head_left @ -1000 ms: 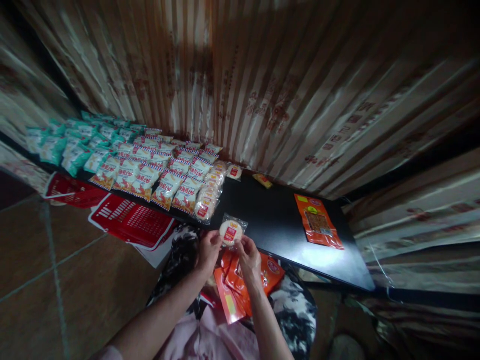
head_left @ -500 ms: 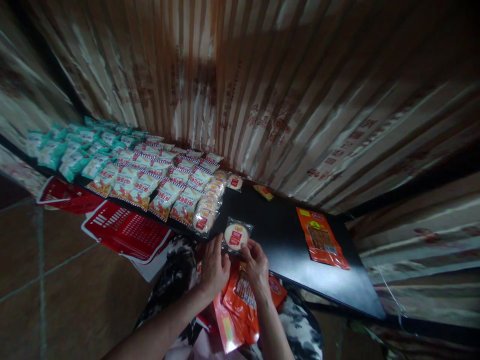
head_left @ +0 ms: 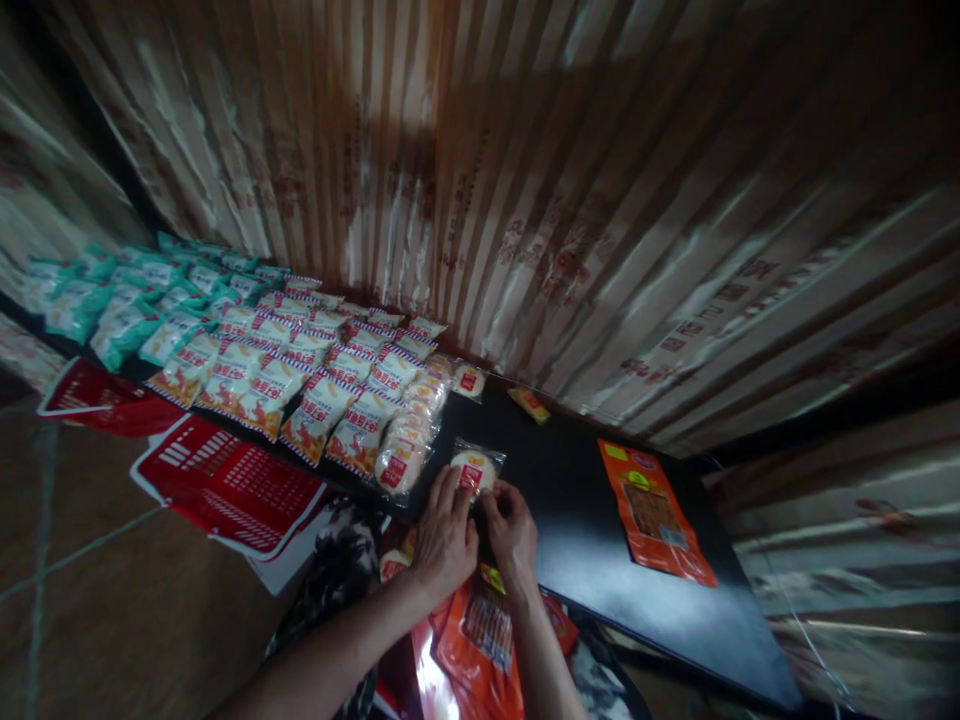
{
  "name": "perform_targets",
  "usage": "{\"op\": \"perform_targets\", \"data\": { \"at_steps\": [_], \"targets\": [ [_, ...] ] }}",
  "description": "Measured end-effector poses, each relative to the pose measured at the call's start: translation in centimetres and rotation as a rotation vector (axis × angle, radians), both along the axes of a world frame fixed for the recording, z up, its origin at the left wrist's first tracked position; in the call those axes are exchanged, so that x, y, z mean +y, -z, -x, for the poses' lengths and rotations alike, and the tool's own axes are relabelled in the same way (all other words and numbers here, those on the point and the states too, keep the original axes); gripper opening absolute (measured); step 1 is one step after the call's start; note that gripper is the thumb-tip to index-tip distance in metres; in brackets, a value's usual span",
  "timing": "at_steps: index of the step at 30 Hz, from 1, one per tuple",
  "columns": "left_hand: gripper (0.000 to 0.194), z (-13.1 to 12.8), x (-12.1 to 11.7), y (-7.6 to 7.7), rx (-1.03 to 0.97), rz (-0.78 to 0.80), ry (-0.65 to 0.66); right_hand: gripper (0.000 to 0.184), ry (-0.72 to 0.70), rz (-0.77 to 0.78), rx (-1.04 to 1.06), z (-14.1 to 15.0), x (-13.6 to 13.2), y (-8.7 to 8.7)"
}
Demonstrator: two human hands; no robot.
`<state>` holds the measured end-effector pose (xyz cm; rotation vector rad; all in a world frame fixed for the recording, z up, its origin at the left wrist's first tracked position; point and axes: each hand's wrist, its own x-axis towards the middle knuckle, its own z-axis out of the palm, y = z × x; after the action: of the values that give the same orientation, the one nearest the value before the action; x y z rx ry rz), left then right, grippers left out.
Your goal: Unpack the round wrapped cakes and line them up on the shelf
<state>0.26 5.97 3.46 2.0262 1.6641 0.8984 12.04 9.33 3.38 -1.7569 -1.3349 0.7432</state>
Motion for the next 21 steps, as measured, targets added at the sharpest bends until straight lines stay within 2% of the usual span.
{"op": "perform_targets", "data": {
  "at_steps": [10, 15, 21],
  "targets": [
    [0.05, -1.1, 4.7, -0.7, -0.023, 0.095, -0.052, 0.04, 0.017, -0.039, 0.042, -0.8, 4.8, 0.9],
    [0.048, -1.7, 7.0, -1.5, -0.071, 0.113, -0.099, 0.04, 0.029, -0.068, 0.138, -0.8, 7.2, 1.7],
    [0.044, -2.3, 9.4, -1.8, -0.136, 0.11, -0.134, 0.04, 0.052, -0.069, 0.278, -0.5, 9.8, 2.3]
  ]
}}
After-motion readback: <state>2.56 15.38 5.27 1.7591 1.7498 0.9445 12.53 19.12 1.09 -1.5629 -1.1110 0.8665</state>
